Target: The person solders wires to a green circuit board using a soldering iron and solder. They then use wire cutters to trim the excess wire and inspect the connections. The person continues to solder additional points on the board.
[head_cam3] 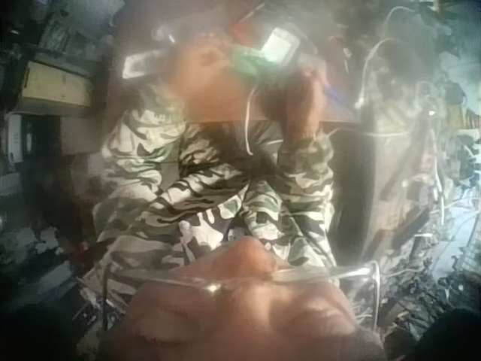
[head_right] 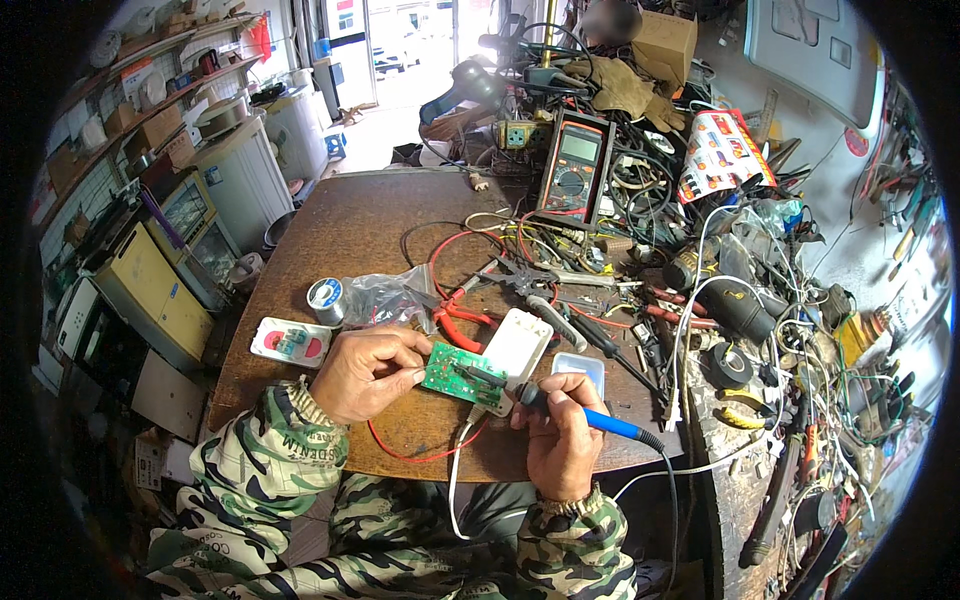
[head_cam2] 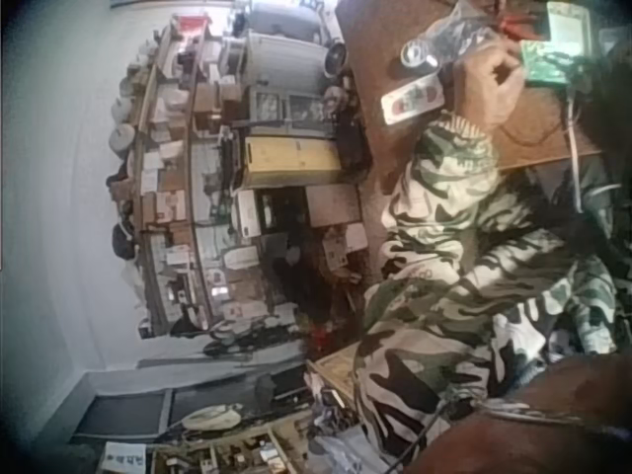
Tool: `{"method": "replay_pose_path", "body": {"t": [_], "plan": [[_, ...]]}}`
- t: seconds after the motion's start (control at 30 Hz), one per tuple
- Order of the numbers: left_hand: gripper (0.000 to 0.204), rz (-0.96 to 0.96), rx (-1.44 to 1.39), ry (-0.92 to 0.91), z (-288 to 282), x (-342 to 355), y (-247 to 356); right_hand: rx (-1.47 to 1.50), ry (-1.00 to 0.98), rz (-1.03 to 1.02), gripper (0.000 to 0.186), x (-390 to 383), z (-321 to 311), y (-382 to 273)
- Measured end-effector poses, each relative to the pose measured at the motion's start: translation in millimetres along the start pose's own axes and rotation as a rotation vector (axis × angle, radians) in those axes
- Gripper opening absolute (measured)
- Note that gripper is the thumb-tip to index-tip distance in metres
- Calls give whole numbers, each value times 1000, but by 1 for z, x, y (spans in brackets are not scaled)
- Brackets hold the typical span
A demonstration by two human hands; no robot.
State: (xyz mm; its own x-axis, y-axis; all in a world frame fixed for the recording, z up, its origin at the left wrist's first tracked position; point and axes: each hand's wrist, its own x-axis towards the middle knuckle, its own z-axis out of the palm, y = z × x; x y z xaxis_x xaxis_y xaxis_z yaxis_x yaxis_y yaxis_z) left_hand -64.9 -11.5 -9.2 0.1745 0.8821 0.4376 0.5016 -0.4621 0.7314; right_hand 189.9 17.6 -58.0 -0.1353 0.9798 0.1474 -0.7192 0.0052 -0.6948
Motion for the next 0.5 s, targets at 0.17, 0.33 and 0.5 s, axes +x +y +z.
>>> {"method": "replay_pose_path", "body": {"t": [0.17, 0.33, 0.5], "plan": [[5, -5, 28, 5, 1, 0, 3, -28, 10, -4, 14, -1, 1, 0], [5, -17, 21, 17, 2, 0, 5, -46, 2, -3, 14, -2, 5, -1], [5, -1, 71, 12, 2, 1, 5, -62, 8, -10, 13, -1, 6, -1]]}}
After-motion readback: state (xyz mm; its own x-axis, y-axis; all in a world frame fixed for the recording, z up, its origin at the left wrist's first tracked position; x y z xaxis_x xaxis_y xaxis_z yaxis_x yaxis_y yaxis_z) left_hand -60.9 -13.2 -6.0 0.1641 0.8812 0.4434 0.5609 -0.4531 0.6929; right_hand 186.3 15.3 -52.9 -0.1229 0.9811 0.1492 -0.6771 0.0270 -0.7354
